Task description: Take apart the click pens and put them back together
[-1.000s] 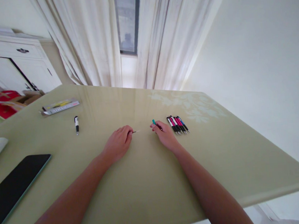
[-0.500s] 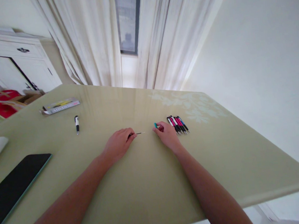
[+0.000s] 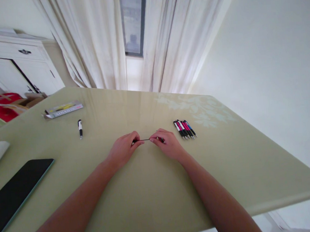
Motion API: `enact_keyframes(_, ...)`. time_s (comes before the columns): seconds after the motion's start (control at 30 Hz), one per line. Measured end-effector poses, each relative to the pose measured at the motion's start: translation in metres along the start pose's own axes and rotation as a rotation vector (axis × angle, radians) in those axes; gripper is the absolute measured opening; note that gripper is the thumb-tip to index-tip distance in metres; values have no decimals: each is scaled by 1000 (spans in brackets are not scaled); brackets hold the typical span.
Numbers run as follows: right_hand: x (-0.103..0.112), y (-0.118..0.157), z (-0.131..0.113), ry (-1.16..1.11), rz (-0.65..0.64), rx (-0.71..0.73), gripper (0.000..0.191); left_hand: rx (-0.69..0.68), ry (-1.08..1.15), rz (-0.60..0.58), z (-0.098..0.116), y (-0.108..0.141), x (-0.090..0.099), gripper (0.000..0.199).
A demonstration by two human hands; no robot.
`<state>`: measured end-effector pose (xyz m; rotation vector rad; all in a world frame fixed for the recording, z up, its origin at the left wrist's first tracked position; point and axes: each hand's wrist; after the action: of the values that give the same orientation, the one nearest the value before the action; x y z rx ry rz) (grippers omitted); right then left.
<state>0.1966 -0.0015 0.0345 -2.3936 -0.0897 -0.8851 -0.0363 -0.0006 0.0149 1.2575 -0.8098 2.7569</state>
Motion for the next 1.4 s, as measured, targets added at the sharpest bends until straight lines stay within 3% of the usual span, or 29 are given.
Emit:
enact_keyframes(0.2, 4, -3, 11, 58, 165, -47, 16, -75, 45, 59, -4, -1, -2, 18)
enact_keyframes(0.67, 6, -4, 17, 103, 281, -36, 7, -31, -58, 102, -13, -3, 0, 18)
enact_keyframes(0.93, -8, 5, 7, 376, 87, 12, 12, -57, -32, 36, -8, -2, -4, 18)
enact_keyframes(1.4, -18, 6, -3, 340, -98, 89, 21, -142, -27, -28, -8, -1, -7, 21)
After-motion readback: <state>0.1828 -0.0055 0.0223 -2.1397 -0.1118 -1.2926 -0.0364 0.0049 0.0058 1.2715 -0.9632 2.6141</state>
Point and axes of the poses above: each hand's wrist, its own y-axis away from the middle knuckle, its own x-axis out of the back of the hand, z = x × y, and after that the axes turned 14 degrees about z, right-handed
